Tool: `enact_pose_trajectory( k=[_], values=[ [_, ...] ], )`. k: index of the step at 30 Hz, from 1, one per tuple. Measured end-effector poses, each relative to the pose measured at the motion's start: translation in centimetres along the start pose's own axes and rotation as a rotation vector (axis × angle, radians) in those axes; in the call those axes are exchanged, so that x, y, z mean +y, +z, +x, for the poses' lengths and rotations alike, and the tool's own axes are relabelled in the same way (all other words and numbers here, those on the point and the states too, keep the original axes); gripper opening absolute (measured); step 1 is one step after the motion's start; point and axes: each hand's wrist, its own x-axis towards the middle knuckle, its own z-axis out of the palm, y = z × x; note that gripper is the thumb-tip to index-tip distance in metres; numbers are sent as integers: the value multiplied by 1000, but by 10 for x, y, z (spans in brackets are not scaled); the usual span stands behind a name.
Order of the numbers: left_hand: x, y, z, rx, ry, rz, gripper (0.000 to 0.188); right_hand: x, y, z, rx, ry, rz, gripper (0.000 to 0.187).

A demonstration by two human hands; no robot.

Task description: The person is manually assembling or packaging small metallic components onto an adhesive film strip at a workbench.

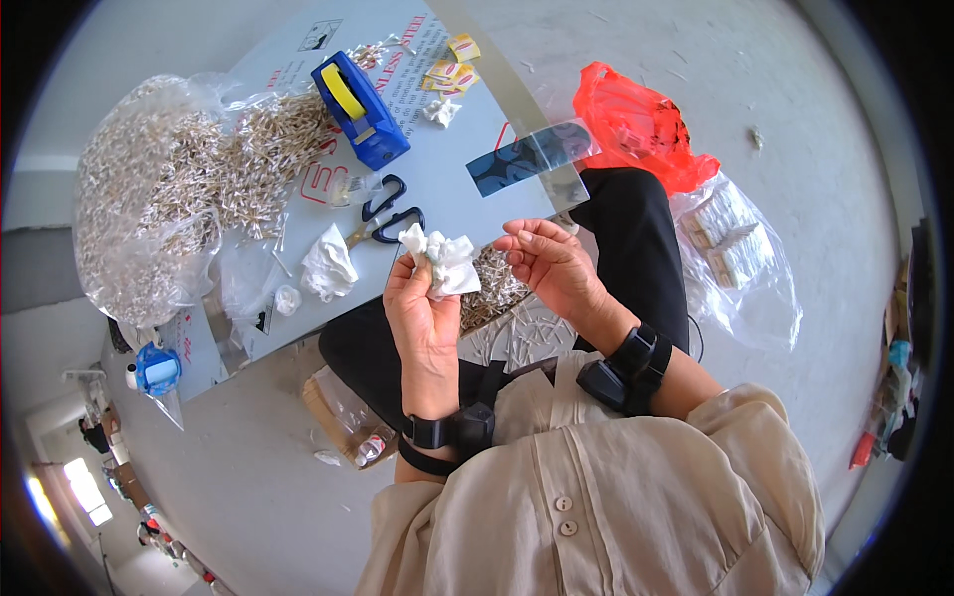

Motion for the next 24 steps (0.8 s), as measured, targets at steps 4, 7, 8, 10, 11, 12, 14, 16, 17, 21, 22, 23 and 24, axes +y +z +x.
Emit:
enact_pose_trajectory(
  k=[4, 7, 8, 10, 11, 12, 14, 16, 17, 21, 22, 23, 24],
  values=[
    [-3, 0, 1, 31, -37, 36, 13, 0, 11, 4, -27, 135, -303, 24],
    [-11, 8, -4, 64, -41, 65, 12, 8, 22, 5, -75, 187, -166, 30],
    [-12, 9, -3, 52, 65, 229, 13, 9, 21, 8, -100, 170, -117, 33],
    [-13, 12, -6, 58, 209, 539, 13, 13, 22, 11, -114, 150, -103, 33],
    [-13, 13, -8, 58, 212, 540, 13, 16, 23, 12, -121, 133, -86, 34],
    [-12, 13, -9, 36, 263, 724, 12, 17, 22, 14, -87, 134, -86, 32],
    [-13, 14, -6, -70, 419, 1020, 10, 12, 17, 14, -81, 119, -228, 29],
    [-9, 15, -4, -112, 361, 1085, 11, 11, 17, 13, -66, 84, -338, 18],
    [-5, 17, -3, -155, 303, 1150, 11, 11, 16, 15, -68, 86, -339, 18],
    [-2, 20, -7, -70, -180, 361, 23, 12, 8, 26, 37, 102, -247, 7],
    [-1, 30, -12, -122, -157, 196, 34, 12, 5, 28, 127, 123, -151, 7],
    [-2, 27, -13, -122, -163, 196, 34, 11, 6, 28, 133, 122, -150, 7],
    [-4, 23, -15, -173, -83, 348, 37, 10, 7, 27, 160, 174, -151, 6]
  ],
)
